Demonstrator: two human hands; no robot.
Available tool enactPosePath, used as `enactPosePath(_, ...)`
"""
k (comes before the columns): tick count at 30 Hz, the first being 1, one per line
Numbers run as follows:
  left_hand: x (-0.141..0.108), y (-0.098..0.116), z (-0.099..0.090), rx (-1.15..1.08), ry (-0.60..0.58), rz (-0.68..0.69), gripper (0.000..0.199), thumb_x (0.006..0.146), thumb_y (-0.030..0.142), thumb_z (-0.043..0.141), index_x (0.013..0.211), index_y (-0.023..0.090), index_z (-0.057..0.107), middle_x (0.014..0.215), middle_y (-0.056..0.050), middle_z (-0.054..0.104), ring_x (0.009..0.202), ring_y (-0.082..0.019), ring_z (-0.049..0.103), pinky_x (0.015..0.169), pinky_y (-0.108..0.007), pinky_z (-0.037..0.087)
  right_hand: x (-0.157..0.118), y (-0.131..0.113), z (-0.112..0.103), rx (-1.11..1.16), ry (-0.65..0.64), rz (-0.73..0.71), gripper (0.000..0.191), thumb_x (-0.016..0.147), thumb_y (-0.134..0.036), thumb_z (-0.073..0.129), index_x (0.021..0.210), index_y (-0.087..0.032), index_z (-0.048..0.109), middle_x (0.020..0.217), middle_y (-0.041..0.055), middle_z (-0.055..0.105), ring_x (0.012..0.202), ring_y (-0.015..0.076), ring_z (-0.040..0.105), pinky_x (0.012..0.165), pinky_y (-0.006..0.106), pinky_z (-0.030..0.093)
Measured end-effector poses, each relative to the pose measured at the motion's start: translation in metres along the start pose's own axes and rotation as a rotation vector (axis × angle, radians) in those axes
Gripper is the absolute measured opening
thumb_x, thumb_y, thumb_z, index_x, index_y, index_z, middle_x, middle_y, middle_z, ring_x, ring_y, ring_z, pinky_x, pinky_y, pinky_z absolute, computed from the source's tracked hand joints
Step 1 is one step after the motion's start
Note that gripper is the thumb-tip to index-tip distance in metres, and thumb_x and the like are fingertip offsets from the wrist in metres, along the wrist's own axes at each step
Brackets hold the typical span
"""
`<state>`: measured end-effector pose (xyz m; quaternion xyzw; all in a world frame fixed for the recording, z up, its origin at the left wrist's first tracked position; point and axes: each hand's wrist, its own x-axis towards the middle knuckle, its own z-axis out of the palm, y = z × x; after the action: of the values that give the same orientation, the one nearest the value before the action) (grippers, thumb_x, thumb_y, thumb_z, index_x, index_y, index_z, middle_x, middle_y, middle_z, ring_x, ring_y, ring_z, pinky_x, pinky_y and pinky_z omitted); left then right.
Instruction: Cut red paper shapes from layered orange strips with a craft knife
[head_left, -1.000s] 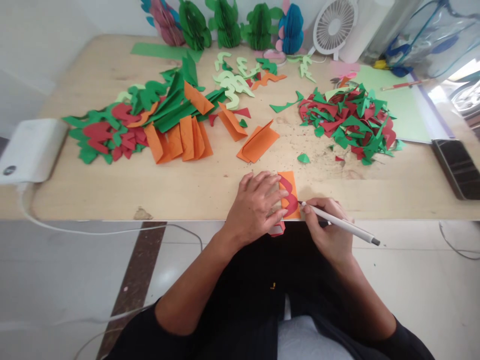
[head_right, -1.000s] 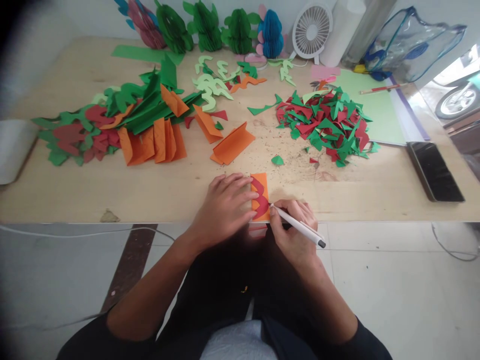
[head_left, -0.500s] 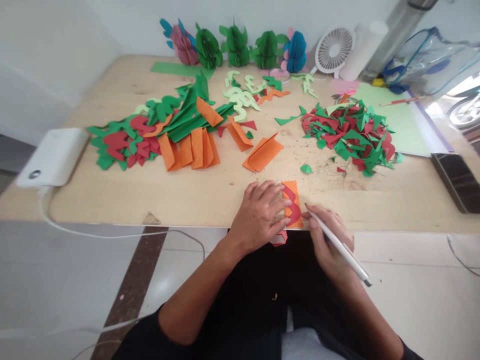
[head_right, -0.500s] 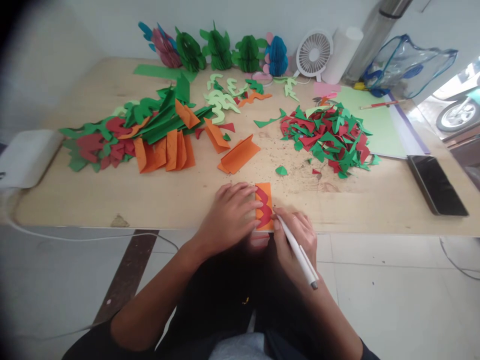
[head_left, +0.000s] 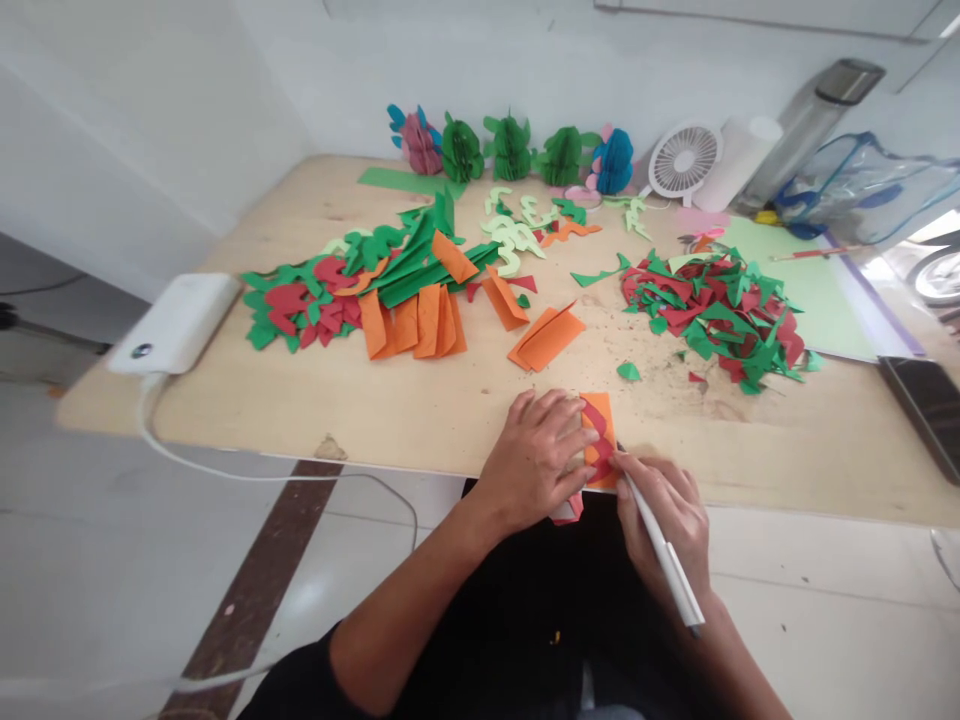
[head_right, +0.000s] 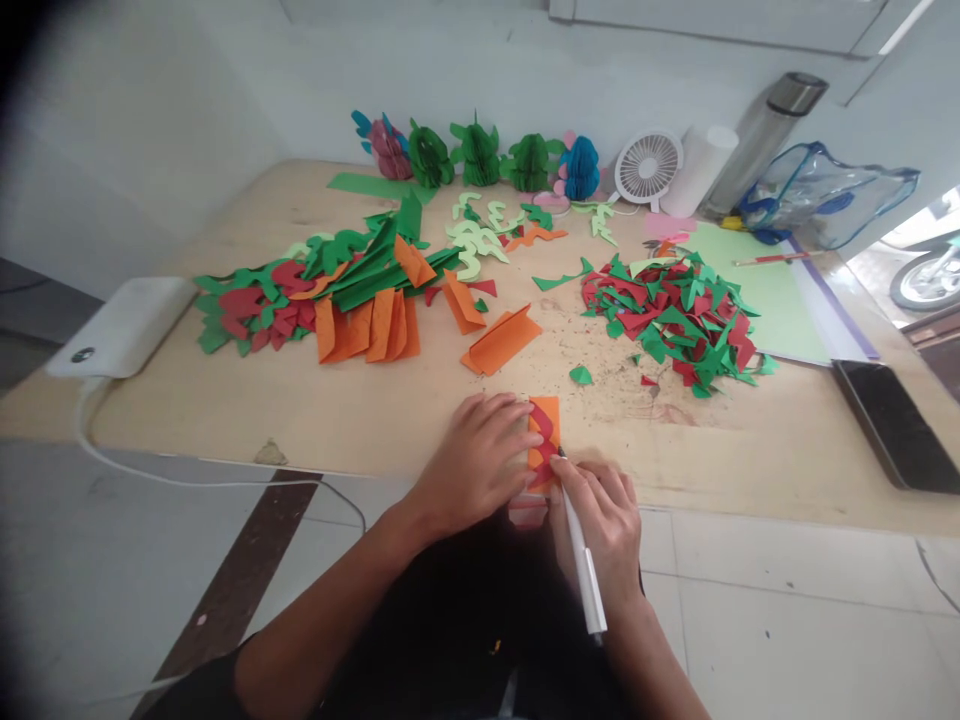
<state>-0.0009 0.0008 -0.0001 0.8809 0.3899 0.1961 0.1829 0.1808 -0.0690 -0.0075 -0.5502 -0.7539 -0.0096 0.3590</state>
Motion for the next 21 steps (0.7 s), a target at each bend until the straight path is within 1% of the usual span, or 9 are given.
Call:
enactPosePath(10, 0.000, 0.002, -0.004, 0.011, 0.016, 0.023, 0.031, 0.092, 0.037, 0.058, 0.118, 0.024, 0.066, 0.141, -0.010, 0.054, 0.135, -0.032, 0.041, 0.113, -0.058, 0.029, -0.005, 0.005, 0.003, -0.012, 0.027, -0.045, 0.039, 0.086, -0.008, 0.057, 0.122, -0.023, 0.061, 0.089, 0.0041, 0.075, 0.084, 0.0225, 0.070, 0.079, 0.037, 0.049)
enactPosePath(17, -0.001, 0.000, -0.008, 0.024, -0.017, 0.046, 0.035, 0.091, 0.039, 0.057, 0.122, 0.023, 0.063, 0.142, -0.011, 0.053, 0.136, -0.033, 0.041, 0.113, -0.058, 0.029, -0.004, 0.005, 0.003, -0.011, 0.034, -0.061, 0.039, 0.086, -0.007, 0.057, 0.121, -0.022, 0.061, 0.088, 0.0044, 0.075, 0.084, 0.0226, 0.069, 0.078, 0.037, 0.049)
enactPosePath(21, -0.003, -0.005, -0.011, 0.031, -0.039, 0.058, 0.036, 0.092, 0.041, 0.055, 0.123, 0.023, 0.063, 0.145, -0.010, 0.051, 0.137, -0.033, 0.039, 0.114, -0.058, 0.027, -0.004, 0.006, 0.003, -0.015, 0.028, -0.062, 0.039, 0.085, -0.006, 0.057, 0.121, -0.022, 0.061, 0.088, 0.0046, 0.075, 0.084, 0.0228, 0.069, 0.079, 0.037, 0.049)
